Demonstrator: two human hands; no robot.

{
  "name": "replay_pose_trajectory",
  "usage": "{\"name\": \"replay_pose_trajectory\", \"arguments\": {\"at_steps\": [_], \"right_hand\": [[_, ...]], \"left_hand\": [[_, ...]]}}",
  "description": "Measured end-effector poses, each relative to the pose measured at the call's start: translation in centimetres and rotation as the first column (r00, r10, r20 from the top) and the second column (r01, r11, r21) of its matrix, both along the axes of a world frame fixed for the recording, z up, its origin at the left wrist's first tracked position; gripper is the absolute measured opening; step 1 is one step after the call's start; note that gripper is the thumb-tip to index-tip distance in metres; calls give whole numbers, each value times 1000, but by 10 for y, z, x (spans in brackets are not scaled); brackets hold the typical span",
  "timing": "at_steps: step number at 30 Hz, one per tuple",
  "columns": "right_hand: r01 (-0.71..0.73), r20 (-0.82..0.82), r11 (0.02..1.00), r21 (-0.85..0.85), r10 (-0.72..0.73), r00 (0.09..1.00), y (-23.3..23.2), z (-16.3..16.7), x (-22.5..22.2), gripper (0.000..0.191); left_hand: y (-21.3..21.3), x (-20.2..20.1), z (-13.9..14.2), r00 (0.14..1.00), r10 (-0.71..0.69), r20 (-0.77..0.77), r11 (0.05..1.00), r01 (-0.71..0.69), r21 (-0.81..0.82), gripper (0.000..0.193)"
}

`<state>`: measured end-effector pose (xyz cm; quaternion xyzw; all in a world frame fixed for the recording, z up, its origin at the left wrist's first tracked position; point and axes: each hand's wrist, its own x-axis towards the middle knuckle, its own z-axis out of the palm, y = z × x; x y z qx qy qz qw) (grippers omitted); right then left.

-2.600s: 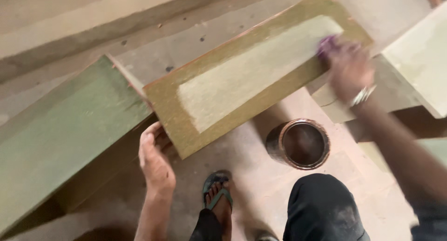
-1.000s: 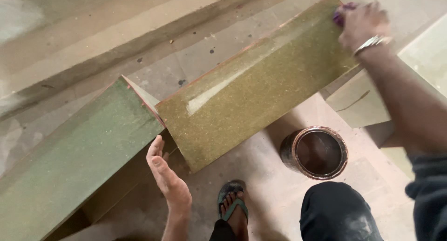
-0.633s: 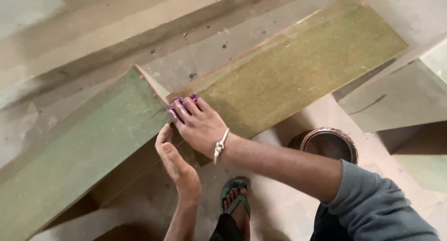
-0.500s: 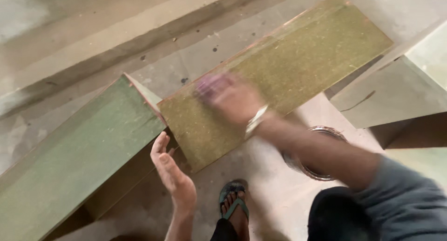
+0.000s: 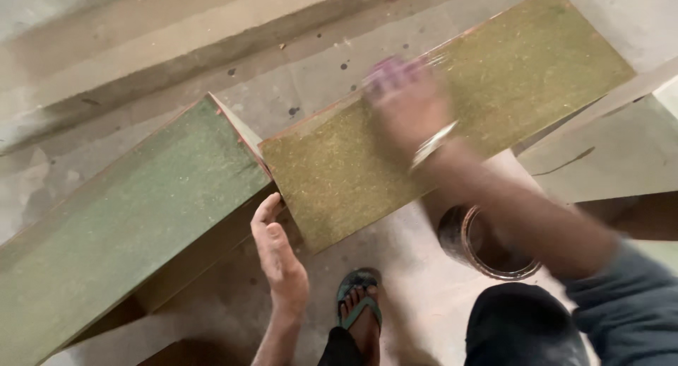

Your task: The person applies a dark wood finish to several rectangular wooden pieces using a purple cloth. They dip the cloth into a metal can, wipe each piece thoroughly, and flip them to cover all sides.

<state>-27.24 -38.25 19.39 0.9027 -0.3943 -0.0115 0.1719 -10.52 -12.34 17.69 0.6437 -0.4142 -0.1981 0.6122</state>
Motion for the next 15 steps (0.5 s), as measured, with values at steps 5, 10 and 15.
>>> {"name": "replay_pose_trajectory", "arguments": {"at_steps": [5,10,15], "right_hand": [[-294,114,942,163,278,954,110,27,130,49],[-284,366,942,180,204,908,55,39,47,41],[338,-35,941,10,-337,941,-74,22,-109,38]], "left_hand": [[-3,-7,0,999,21,36,1000,-20,-15,66],[-4,-3,-7,999,-31,41,999,32,-38,65],[1,9,-10,999,-21,35,999,19,48,63]]}}
